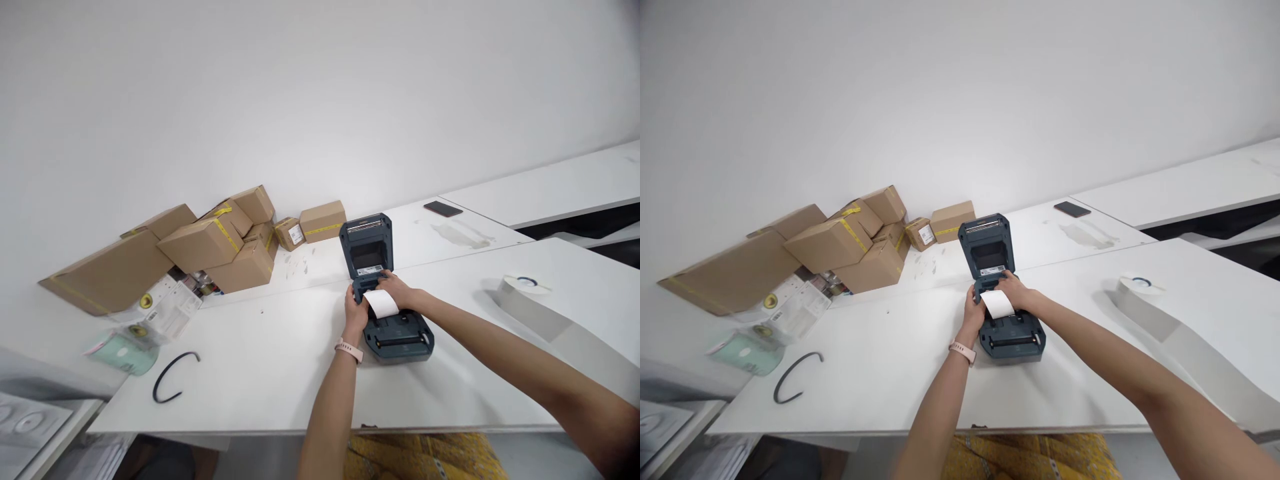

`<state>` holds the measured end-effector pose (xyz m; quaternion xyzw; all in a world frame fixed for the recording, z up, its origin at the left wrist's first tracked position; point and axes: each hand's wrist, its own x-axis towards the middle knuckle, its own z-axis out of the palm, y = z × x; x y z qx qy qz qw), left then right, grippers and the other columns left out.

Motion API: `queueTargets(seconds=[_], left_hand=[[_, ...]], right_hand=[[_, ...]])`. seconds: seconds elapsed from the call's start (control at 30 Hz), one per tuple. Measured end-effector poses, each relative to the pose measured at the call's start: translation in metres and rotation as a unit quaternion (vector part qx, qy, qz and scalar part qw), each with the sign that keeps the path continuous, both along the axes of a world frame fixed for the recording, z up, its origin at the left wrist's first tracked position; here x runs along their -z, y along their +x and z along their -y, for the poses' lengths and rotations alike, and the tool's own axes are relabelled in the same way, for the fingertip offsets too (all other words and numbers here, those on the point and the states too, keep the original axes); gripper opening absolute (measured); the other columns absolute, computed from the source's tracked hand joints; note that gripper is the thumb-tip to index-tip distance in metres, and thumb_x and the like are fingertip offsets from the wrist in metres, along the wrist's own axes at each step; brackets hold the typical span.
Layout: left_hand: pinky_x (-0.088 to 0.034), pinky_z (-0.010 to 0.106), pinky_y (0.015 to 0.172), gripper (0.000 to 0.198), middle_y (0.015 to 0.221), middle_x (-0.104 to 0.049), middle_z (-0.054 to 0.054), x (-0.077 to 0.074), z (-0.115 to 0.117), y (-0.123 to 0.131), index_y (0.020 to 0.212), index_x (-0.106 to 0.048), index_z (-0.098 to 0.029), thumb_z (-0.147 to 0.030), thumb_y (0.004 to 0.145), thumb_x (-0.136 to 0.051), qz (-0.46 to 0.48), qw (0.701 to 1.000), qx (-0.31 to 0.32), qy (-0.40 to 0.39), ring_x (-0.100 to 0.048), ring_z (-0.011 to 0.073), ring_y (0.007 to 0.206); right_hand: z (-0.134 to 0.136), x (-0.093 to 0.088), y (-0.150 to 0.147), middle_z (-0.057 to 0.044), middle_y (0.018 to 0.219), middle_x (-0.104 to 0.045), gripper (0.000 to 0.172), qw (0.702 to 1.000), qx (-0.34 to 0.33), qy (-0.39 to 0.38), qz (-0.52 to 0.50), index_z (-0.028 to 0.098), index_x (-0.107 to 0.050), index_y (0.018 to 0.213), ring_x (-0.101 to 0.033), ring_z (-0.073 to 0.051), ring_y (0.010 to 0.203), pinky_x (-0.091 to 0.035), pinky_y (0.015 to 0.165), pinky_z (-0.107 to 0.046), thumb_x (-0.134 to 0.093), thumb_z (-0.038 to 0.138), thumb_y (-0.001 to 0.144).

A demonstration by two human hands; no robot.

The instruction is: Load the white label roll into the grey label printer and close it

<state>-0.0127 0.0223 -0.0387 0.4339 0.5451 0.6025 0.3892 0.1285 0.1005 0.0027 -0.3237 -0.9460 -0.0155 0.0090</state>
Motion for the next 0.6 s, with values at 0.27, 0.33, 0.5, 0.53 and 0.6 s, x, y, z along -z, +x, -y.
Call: queueTargets(seconds=[0.27,0.33,0.5,0.53,0.6], left_hand=[[-0.043,0.037,0.103,0.062,0.131,-0.062,0.013,0.005,-0.002,-0.002,0.135,-0.051,-0.019,-0.032,0.078,-0.071,0.025,1.000,0.011,0.005,-0.058,0.0253,0.120],[-0.042,0.037,0.104,0.065,0.132,-0.061,0.013,0.004,-0.001,-0.002,0.135,-0.050,-0.019,-0.033,0.076,-0.073,0.024,1.000,0.006,-0.002,-0.057,0.0257,0.122],[-0.042,0.038,0.103,0.067,0.133,-0.060,0.015,-0.003,0.003,0.000,0.135,-0.051,-0.018,-0.039,0.076,-0.073,0.009,1.000,0.009,-0.005,-0.056,0.0269,0.122],[-0.042,0.038,0.103,0.067,0.133,-0.060,0.015,-0.005,0.004,0.000,0.135,-0.051,-0.018,-0.040,0.076,-0.073,0.005,1.000,0.008,-0.007,-0.057,0.0269,0.122],[-0.041,0.037,0.104,0.066,0.132,-0.062,0.014,-0.007,0.005,0.001,0.134,-0.052,-0.018,-0.040,0.076,-0.074,-0.003,1.000,0.003,-0.012,-0.057,0.0266,0.122]], right_hand=[[-0.001,0.003,0.001,-0.011,0.080,-0.074,0.014,1.000,-0.015,0.005,-0.028,0.017,-0.072,0.073,-0.066,-0.027,0.089,-0.027,0.107,-0.048,-0.062,0.026,0.075],[0.000,0.002,0.004,-0.011,0.081,-0.074,0.013,0.999,-0.026,0.004,-0.040,0.016,-0.072,0.075,-0.065,-0.028,0.091,-0.027,0.108,-0.049,-0.063,0.026,0.074],[0.008,0.000,0.021,-0.012,0.096,-0.073,0.021,0.996,-0.059,-0.005,-0.072,0.015,-0.071,0.090,-0.062,-0.030,0.102,-0.028,0.108,-0.048,-0.063,0.026,0.073],[0.009,0.000,0.025,-0.012,0.098,-0.073,0.024,0.995,-0.062,-0.009,-0.077,0.015,-0.071,0.093,-0.061,-0.030,0.104,-0.028,0.108,-0.048,-0.063,0.026,0.073],[0.012,0.001,0.030,-0.013,0.102,-0.072,0.027,0.994,-0.063,-0.015,-0.087,0.015,-0.070,0.096,-0.060,-0.031,0.108,-0.029,0.107,-0.049,-0.063,0.026,0.073]])
